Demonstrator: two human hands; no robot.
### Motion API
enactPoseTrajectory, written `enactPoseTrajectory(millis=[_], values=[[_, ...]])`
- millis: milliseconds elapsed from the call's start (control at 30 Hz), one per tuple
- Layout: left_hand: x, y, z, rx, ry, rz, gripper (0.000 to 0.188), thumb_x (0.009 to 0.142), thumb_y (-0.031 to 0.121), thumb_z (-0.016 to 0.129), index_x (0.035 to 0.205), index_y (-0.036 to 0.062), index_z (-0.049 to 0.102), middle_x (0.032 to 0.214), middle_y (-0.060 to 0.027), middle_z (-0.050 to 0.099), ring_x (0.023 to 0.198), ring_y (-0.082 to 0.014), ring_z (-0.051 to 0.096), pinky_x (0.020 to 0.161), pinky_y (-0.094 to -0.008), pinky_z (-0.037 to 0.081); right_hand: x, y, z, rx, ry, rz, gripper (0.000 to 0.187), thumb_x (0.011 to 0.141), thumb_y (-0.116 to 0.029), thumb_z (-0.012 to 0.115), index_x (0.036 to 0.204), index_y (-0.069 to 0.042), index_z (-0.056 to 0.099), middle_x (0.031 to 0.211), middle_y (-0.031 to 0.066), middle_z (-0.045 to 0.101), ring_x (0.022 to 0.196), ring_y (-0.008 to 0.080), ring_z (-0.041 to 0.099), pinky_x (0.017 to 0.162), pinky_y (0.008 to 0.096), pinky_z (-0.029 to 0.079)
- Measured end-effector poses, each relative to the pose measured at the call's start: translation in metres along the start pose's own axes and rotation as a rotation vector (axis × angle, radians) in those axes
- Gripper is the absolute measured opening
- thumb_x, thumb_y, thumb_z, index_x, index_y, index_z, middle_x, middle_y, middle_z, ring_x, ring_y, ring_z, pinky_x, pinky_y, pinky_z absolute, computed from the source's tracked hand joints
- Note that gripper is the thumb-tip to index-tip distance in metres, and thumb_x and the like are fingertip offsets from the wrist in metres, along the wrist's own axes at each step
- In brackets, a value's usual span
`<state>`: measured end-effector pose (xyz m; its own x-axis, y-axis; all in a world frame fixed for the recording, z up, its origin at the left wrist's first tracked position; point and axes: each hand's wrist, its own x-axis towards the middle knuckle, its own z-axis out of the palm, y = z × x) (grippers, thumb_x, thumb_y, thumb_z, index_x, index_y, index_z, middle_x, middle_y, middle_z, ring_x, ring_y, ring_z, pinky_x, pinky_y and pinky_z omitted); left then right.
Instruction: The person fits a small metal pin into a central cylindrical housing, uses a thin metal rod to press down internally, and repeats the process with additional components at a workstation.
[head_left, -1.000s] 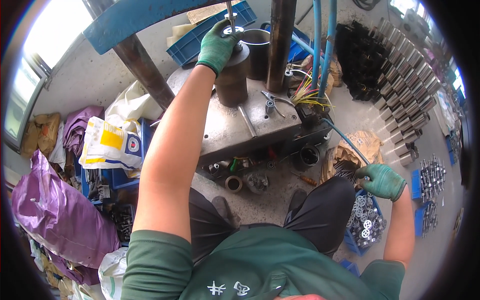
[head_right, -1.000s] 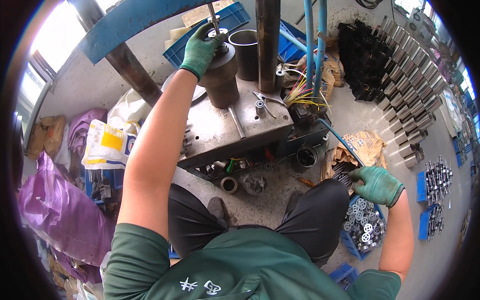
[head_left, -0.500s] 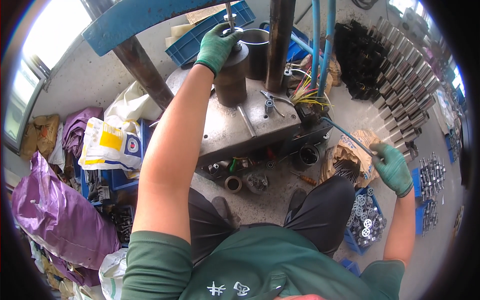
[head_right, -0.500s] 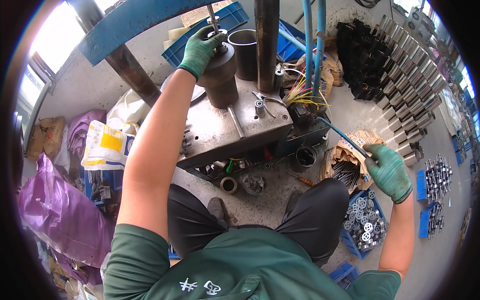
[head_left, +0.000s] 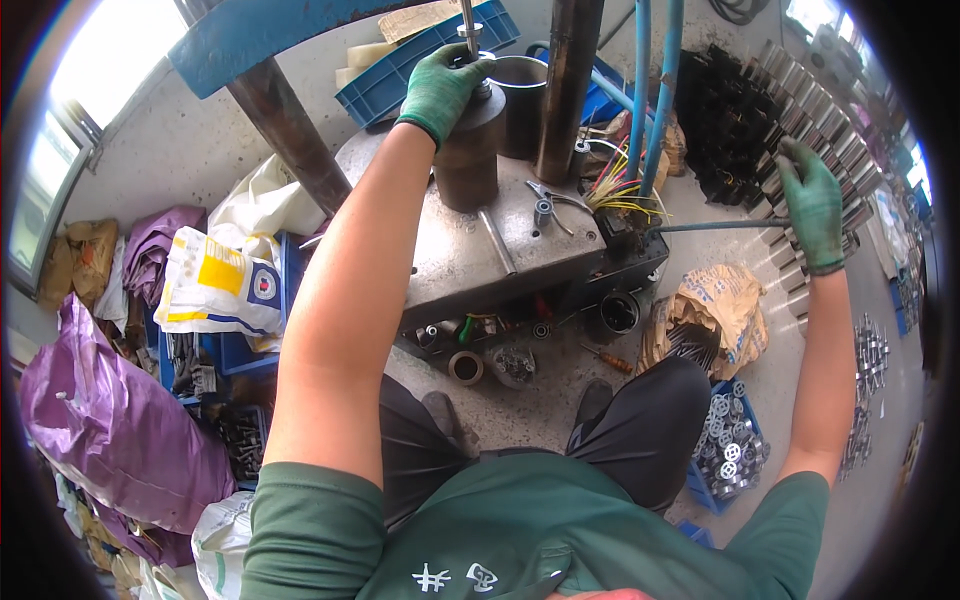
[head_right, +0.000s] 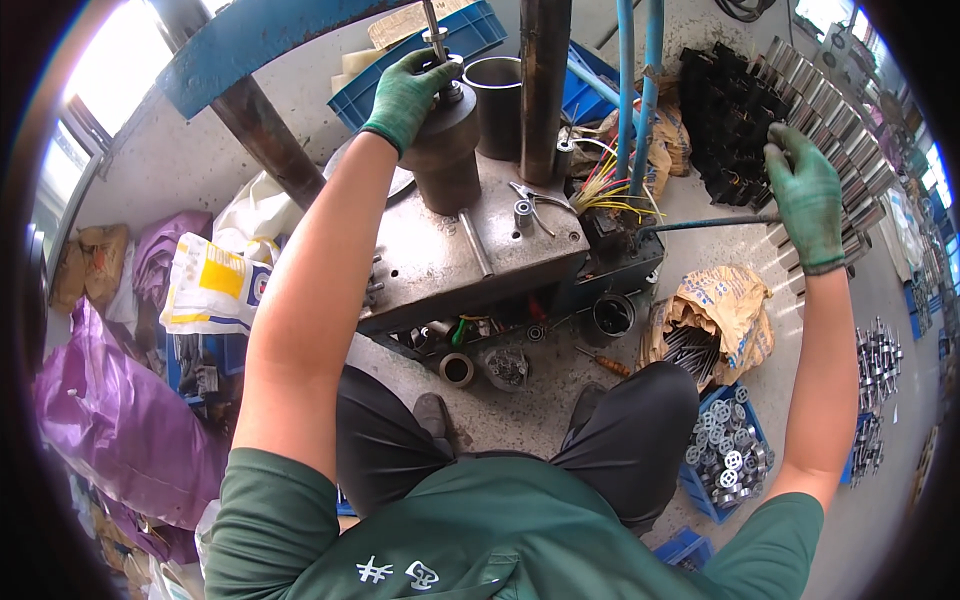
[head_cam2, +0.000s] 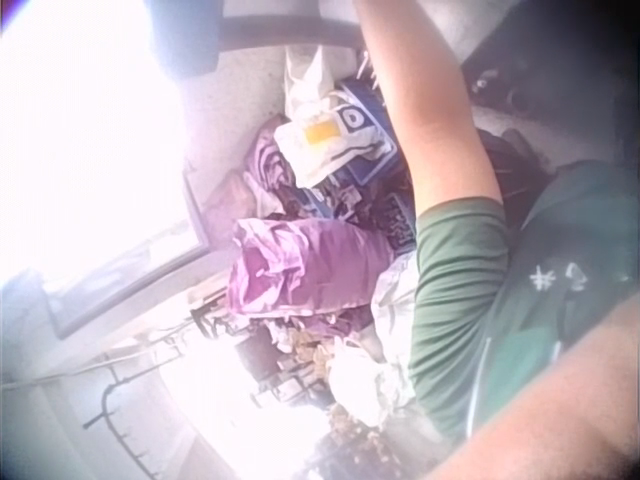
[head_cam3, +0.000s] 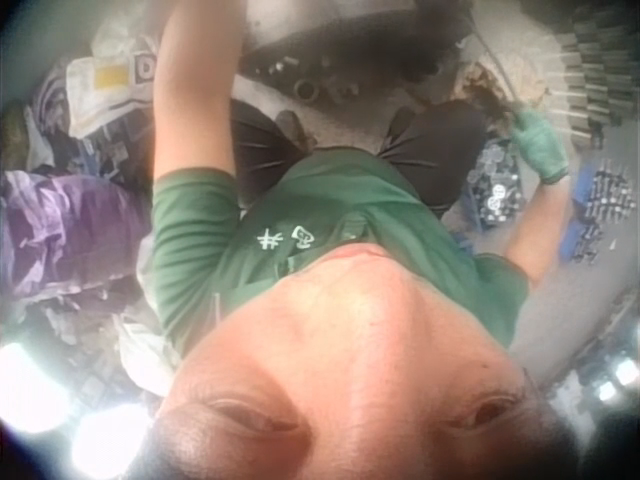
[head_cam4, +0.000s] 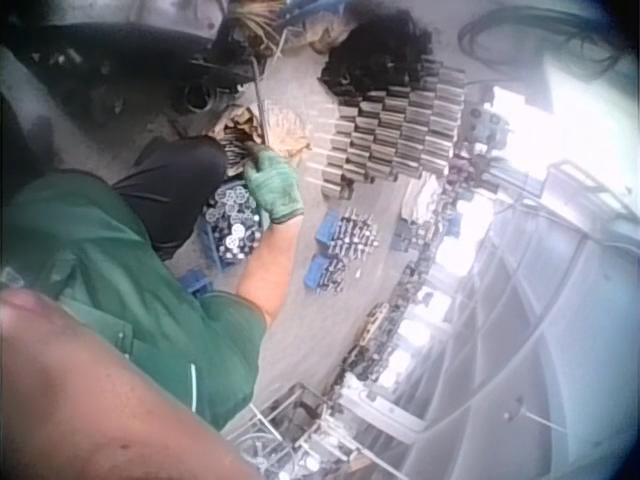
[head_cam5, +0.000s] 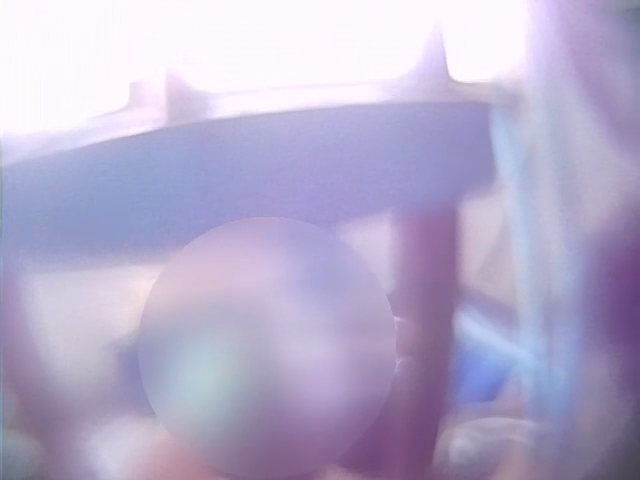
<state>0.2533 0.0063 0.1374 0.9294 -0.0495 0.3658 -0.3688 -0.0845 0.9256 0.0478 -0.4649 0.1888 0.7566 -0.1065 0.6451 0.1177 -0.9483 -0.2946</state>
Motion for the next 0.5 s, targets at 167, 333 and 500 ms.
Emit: enactPoseTrajectory(millis=[167,333,500], values=[[-0.002,0.002,-0.006,0.012,0.003,0.027,0.042,0.093,0.021,0.087,0.128,0.0017,0.074,0.100,-0.0069,0.078,0.079,-0.0107,0.072,0.076,-0.0271,0.062,-0.098,-0.010,-0.040,-0.134,-0.573,0.052,0.040,0.094,-0.012,0.063,0.132,-0.003,0.072,0.128,0.0214,0.074,0.110,0.0315,0.075,0.096,0.0401,0.059],[0.000,0.002,-0.004,0.047,0.013,0.017,0.042,0.093,0.021,0.087,0.127,0.0013,0.074,0.099,-0.0070,0.078,0.078,-0.0112,0.073,0.075,-0.0274,0.062,-0.181,-0.042,-0.049,0.000,-1.029,-0.191,0.039,0.088,-0.014,0.063,0.124,-0.003,0.074,0.126,0.0181,0.074,0.109,0.0375,0.073,0.097,0.0446,0.059],[-0.002,0.003,-0.001,0.088,0.025,-0.005,0.031,0.094,0.023,0.086,0.118,0.0061,0.077,0.098,-0.0025,0.078,0.083,-0.0105,0.071,0.076,-0.0268,0.057,-0.178,-0.048,-0.050,0.050,-0.911,0.080,0.033,0.088,-0.013,0.065,0.117,-0.003,0.076,0.113,0.0204,0.076,0.103,0.0401,0.074,0.094,0.0458,0.059]])
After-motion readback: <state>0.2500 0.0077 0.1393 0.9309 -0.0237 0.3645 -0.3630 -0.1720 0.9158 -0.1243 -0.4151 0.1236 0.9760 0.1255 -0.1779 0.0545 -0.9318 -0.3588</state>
